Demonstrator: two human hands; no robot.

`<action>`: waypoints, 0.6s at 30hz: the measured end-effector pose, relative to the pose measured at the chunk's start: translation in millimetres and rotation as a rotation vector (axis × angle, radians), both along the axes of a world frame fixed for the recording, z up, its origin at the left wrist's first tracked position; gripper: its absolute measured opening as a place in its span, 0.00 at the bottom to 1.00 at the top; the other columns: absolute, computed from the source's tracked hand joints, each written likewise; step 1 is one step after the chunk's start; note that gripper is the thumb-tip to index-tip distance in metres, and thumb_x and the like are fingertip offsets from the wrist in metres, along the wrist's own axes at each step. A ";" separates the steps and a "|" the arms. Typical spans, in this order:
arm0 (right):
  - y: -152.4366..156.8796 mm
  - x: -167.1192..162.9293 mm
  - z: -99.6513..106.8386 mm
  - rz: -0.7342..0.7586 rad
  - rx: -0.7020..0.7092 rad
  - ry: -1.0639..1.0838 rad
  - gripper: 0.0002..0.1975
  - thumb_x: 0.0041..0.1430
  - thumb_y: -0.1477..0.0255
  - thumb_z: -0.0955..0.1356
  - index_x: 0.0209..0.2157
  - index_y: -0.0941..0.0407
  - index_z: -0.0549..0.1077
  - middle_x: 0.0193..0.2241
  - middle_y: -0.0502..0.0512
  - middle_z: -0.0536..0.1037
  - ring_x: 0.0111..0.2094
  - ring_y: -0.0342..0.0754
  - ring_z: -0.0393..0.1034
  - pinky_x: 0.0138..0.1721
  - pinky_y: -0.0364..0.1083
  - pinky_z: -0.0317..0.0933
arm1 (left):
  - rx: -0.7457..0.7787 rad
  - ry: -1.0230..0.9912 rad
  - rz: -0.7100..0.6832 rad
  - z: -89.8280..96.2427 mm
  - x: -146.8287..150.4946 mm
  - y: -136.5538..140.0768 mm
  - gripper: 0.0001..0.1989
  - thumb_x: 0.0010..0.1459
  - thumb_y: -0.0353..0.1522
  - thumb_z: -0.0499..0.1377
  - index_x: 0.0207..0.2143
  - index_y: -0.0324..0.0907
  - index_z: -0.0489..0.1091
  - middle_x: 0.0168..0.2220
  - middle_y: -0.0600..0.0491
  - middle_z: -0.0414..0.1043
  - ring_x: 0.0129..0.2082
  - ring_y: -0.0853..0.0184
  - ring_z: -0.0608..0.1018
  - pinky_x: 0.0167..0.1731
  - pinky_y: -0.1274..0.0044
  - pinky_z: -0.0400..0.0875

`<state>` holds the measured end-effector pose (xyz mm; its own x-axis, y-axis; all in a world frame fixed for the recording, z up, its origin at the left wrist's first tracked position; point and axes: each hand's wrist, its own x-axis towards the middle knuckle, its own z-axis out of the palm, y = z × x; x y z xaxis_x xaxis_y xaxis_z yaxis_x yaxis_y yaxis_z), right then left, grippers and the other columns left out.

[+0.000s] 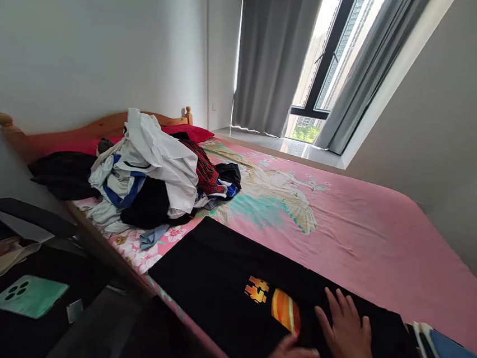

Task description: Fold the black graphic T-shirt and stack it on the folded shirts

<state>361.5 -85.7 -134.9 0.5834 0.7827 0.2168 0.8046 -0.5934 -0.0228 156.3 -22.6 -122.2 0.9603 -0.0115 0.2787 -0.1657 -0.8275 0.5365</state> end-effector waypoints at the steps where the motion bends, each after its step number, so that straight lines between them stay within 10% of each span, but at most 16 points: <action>1: -3.9 -17.9 -5.6 0.039 0.013 -0.018 0.33 0.58 0.52 0.50 0.60 0.52 0.57 0.62 0.56 0.53 0.63 0.56 0.41 0.57 0.67 0.42 | 0.000 -0.013 0.093 11.0 -18.8 25.6 0.18 0.59 0.42 0.53 0.51 0.52 0.66 0.56 0.55 0.66 0.60 0.63 0.61 0.61 0.61 0.44; 9: -16.9 -69.9 -39.4 0.092 0.050 0.013 0.33 0.59 0.51 0.50 0.60 0.52 0.58 0.62 0.55 0.53 0.63 0.54 0.42 0.59 0.64 0.38 | 0.269 0.318 1.341 48.3 -130.5 254.2 0.30 0.59 0.46 0.49 0.58 0.37 0.58 0.61 0.39 0.54 0.61 0.52 0.55 0.57 0.58 0.49; 18: -37.7 -94.3 -13.8 -0.140 0.253 0.301 0.32 0.57 0.50 0.51 0.54 0.51 0.64 0.58 0.57 0.62 0.61 0.59 0.49 0.57 0.68 0.45 | 0.159 0.471 1.465 36.6 -166.0 294.6 0.37 0.50 0.55 0.51 0.49 0.33 0.63 0.48 0.35 0.67 0.51 0.48 0.67 0.48 0.63 0.59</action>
